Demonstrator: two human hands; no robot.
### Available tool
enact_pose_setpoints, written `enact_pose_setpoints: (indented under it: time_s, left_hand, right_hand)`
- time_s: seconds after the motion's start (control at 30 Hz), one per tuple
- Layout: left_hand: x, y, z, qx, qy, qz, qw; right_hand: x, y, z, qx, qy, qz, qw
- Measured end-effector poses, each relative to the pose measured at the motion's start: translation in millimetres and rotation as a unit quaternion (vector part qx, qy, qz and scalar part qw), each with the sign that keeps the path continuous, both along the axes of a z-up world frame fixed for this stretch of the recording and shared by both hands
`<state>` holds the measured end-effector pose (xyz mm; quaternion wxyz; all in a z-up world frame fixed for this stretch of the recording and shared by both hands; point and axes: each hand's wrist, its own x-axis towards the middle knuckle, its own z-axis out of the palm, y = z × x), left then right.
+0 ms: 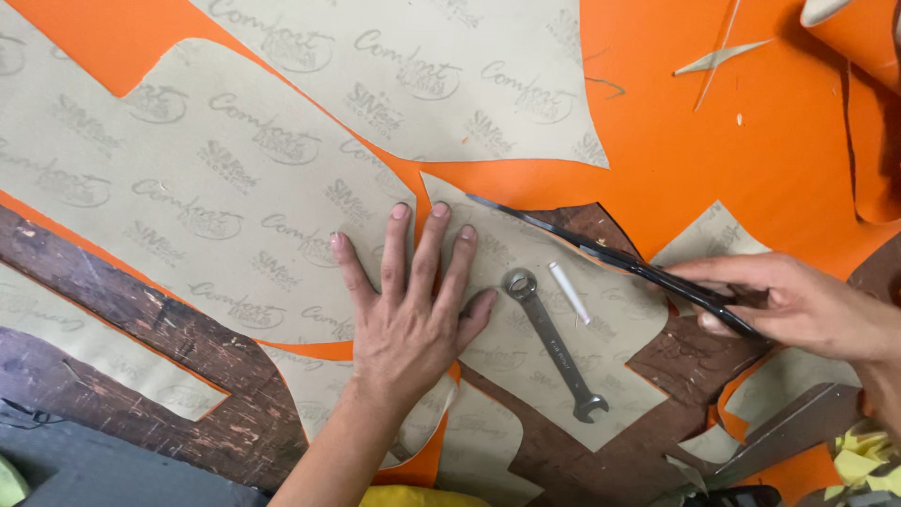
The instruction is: The person cuts a large orange fabric with shears, following patterns and using wrenches as weights.
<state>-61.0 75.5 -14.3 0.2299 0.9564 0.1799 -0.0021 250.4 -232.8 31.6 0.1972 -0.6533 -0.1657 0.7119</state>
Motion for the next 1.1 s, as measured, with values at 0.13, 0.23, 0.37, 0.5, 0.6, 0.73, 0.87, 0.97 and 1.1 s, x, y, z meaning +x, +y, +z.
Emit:
enact_pose_setpoints:
  time_s: [0.13, 0.23, 0.37, 0.5, 0.6, 0.73, 0.87, 0.97, 1.1]
  left_hand:
    - [0.3, -0.2, -0.5, -0.001, -0.004, 0.002, 1.000]
    - [0.7, -0.6, -0.5, 0.006, -0.009, 0.002, 1.000]
    - [-0.8, -0.7, -2.5, 0.007, -0.010, -0.001, 1.000]
    - [-0.6, -0.9, -2.7, 0.004, -0.005, -0.003, 1.000]
    - [-1.2, -0.9, -2.5, 0.009, -0.005, -0.007, 1.000]
    - [-1.8, -1.3, -2.8, 0.010, -0.006, -0.005, 1.000]
    - [-1.6, -2.7, -5.3, 0.005, -0.003, -0.003, 1.000]
    - [-2.2, -2.7, -4.7, 0.001, -0.004, -0.008, 1.000]
    - [-2.2, -3.0, -5.4, 0.012, -0.006, -0.008, 1.000]
  right_hand:
    - [-4.8, 4.2, 1.1, -0.108, -0.051, 0.055, 0.991]
    - [-9.8, 12.3, 2.9, 0.073, -0.004, -0.003, 0.997]
    - [-17.9, 19.4, 6.4, -0.038, 0.010, -0.037, 0.999]
    - [-21.6, 25.4, 6.1, -0.068, -0.001, -0.040, 0.997]
    - [-19.9, 28.8, 5.7, -0.061, 0.015, -0.062, 0.996]
    - [-26.9, 28.9, -1.0, -0.033, 0.043, -0.068, 0.996]
    - [-33.9, 30.8, -2.5, -0.055, 0.048, -0.103, 0.992]
    - [-32.3, 36.0, -7.0, -0.038, 0.049, -0.090, 0.994]
    - [-26.7, 47.1, -3.0, -0.083, 0.007, -0.061, 0.995]
